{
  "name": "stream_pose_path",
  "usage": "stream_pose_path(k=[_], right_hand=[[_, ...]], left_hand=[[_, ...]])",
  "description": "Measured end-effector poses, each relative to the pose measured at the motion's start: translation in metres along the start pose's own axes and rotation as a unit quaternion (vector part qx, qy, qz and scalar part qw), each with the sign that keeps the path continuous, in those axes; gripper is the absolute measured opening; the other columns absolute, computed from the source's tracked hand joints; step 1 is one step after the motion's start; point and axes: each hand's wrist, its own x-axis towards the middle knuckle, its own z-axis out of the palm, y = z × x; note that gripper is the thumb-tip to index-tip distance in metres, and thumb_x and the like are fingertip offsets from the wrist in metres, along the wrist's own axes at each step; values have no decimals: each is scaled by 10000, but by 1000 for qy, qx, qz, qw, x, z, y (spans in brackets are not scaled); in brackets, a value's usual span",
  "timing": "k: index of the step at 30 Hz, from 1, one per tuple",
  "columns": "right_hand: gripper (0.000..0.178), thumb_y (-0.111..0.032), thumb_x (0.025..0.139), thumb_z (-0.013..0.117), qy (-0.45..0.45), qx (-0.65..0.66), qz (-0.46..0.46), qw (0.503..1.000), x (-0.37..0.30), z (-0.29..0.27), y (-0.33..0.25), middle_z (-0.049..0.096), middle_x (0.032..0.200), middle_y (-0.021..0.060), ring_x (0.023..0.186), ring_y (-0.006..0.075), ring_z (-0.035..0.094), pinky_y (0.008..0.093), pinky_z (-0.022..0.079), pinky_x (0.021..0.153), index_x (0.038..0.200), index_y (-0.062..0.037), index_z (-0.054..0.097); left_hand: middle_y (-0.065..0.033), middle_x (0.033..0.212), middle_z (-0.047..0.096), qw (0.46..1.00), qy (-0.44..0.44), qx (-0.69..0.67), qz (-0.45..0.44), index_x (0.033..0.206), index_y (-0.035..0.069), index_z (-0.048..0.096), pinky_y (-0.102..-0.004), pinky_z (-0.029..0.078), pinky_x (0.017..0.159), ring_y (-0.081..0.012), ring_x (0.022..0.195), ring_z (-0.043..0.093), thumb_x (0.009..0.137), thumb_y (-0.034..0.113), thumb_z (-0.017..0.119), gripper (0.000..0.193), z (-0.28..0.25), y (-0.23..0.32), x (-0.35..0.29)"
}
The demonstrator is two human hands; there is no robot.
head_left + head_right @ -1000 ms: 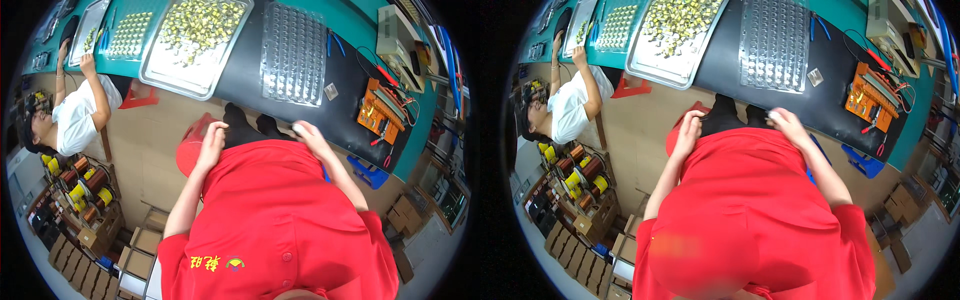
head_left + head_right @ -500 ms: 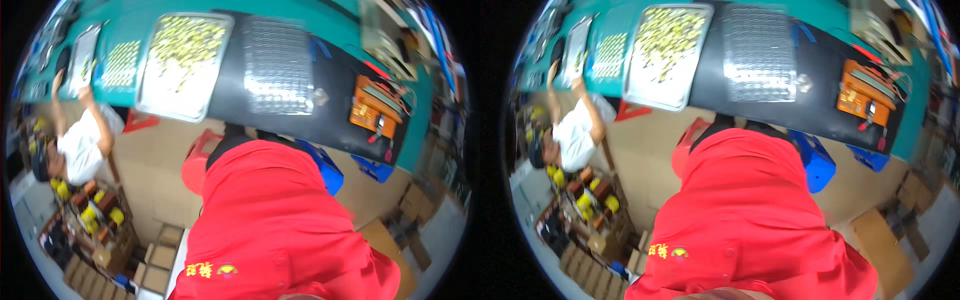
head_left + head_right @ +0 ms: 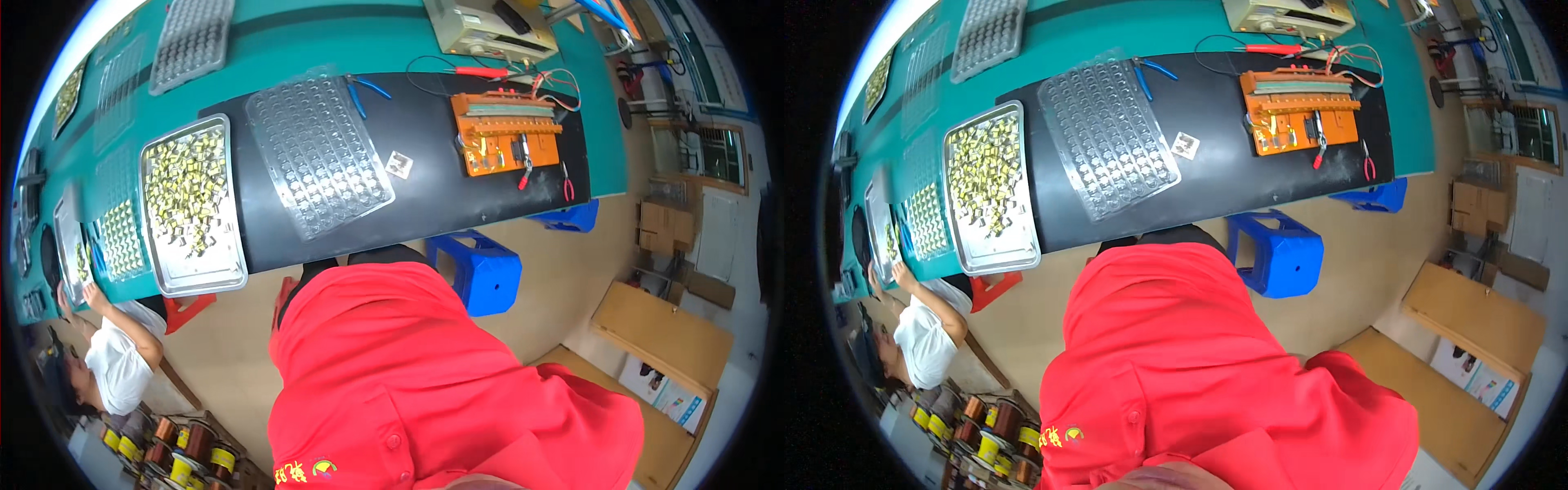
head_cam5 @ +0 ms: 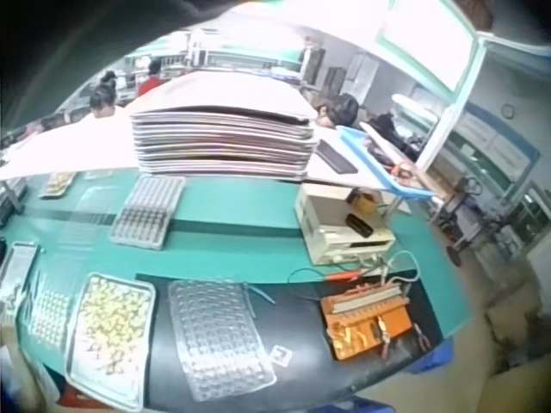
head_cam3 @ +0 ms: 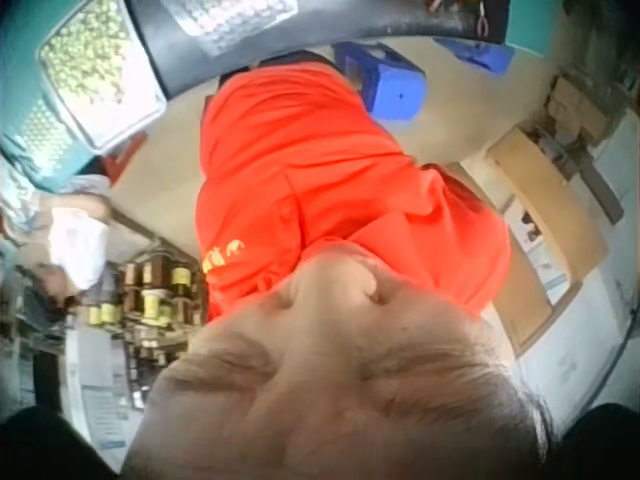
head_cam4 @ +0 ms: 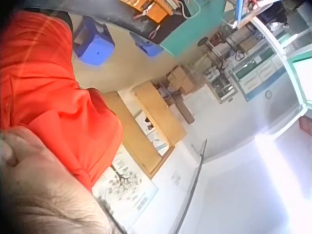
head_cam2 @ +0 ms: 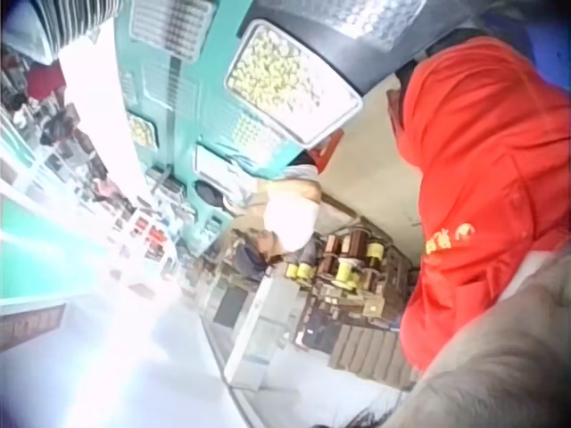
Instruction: The person is sitting at a workbench in a factory, picking up small yellow components and applying small label strips or tape to them before placing them into a tray.
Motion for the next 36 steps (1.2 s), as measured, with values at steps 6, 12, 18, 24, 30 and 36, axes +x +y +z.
stream_pose_path(k=[6, 12, 18, 24, 30, 36], right_hand=[[521, -283, 794, 671, -107, 22, 12, 994, 3, 31, 3, 626, 1029, 58, 897, 171, 579, 354, 475, 747, 1203, 4, 525], [414, -144, 761, 694, -67, -255, 172, 949, -37, -1, -143, 651, 939, 100, 856, 140, 577, 316, 472, 701, 1118, -3, 540], [411, -116, 563, 705, 283, -457, 188, 822, -162, 14, -280, 660, 816, 160, 736, 315, 637, 386, 505, 689, 969, -68, 659], [351, -27, 629, 673, 519, -587, 43, 620, -202, -27, -299, 618, 894, 197, 893, 394, 569, 431, 470, 758, 972, -44, 601], [371, 19, 652, 633, 534, -683, -44, 496, -161, -81, -358, 630, 904, 131, 891, 328, 593, 416, 479, 743, 1012, -65, 597], [357, 31, 664, 588, 456, -725, -69, 511, -104, -109, -408, 638, 867, 126, 869, 314, 606, 412, 485, 733, 1004, -78, 606]], left_hand=[[-19, 1008, 595, 995, -43, -75, 49, 965, 128, 636, -267, 495, 772, -126, 911, 585, 953, 269, 435, 246, 42, 55, -39], [-26, 1049, 595, 982, -93, -142, 81, 978, 123, 649, -263, 494, 784, -130, 935, 585, 955, 245, 431, 251, 76, 116, -67], [-34, 1091, 595, 962, -141, -214, 97, 991, 118, 662, -259, 492, 796, -134, 958, 586, 957, 221, 426, 259, 112, 162, -82], [-41, 1132, 595, 934, -168, -296, 108, 1005, 113, 675, -254, 491, 808, -137, 982, 587, 959, 197, 422, 271, 145, 199, -88], [-38, 1118, 596, 900, -38, -432, 46, 978, 112, 675, -268, 483, 836, -145, 1004, 578, 927, 174, 450, 238, 69, 160, -2], [-32, 1086, 598, 772, 140, -618, -43, 935, 114, 671, -289, 471, 875, -155, 1030, 566, 878, 145, 494, 189, 11, 120, 61]])
